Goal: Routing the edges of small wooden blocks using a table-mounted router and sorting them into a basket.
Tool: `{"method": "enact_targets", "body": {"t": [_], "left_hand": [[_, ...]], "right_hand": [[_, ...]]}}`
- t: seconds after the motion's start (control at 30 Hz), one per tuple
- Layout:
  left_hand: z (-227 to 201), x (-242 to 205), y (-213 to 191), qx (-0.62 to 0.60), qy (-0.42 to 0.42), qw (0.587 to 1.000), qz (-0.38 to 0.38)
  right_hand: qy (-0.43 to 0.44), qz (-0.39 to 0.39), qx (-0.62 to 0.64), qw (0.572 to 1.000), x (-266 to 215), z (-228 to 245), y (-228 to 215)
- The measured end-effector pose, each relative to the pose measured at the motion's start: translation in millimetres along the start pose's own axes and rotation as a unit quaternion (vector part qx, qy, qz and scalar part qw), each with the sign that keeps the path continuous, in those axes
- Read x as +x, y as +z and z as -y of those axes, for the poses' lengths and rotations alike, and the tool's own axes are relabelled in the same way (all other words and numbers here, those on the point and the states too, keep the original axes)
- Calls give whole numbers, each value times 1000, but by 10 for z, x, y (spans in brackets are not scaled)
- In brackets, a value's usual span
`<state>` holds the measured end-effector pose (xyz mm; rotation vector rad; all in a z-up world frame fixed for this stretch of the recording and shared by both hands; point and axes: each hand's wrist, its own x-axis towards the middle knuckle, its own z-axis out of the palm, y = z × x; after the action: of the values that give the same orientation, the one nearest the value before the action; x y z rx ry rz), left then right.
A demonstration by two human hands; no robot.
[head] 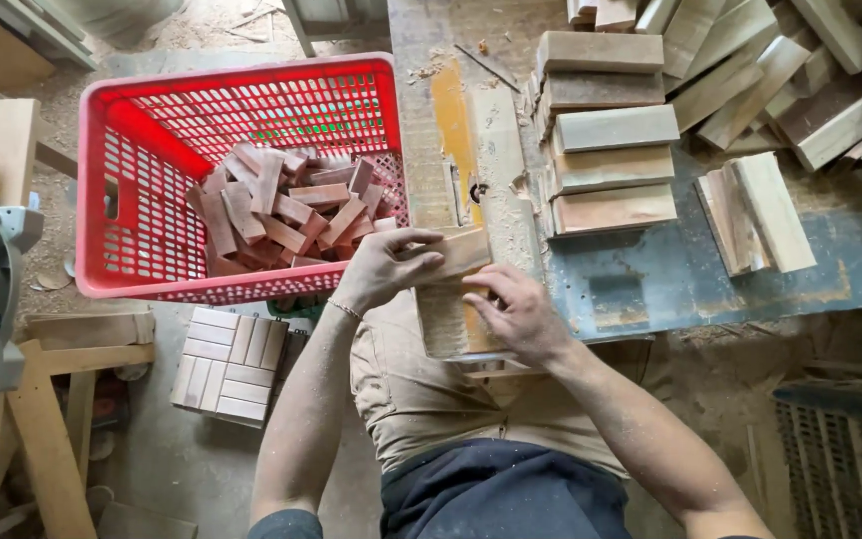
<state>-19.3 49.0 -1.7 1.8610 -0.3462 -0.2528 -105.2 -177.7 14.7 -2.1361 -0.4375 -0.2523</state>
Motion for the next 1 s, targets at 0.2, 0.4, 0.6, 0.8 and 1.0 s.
{"method": "enact_targets", "body": {"t": [0.2, 0.4, 0.6, 0.8, 1.0], "left_hand": [[265, 58, 4, 157, 150, 975, -39], [278, 65, 185, 384, 208, 894, -95], [409, -310, 283, 311, 171, 934, -42], [389, -80, 235, 239, 150, 959, -16], [485, 230, 149, 218, 170, 960, -38]], "right_hand": [[-89, 15, -249, 964, 138, -288, -128], [-97, 23, -287, 953, 261, -571, 86], [-23, 31, -233, 972, 233, -430, 65], [92, 106, -138, 980, 456, -520, 6], [149, 116, -127, 974, 775, -466, -9]]}}
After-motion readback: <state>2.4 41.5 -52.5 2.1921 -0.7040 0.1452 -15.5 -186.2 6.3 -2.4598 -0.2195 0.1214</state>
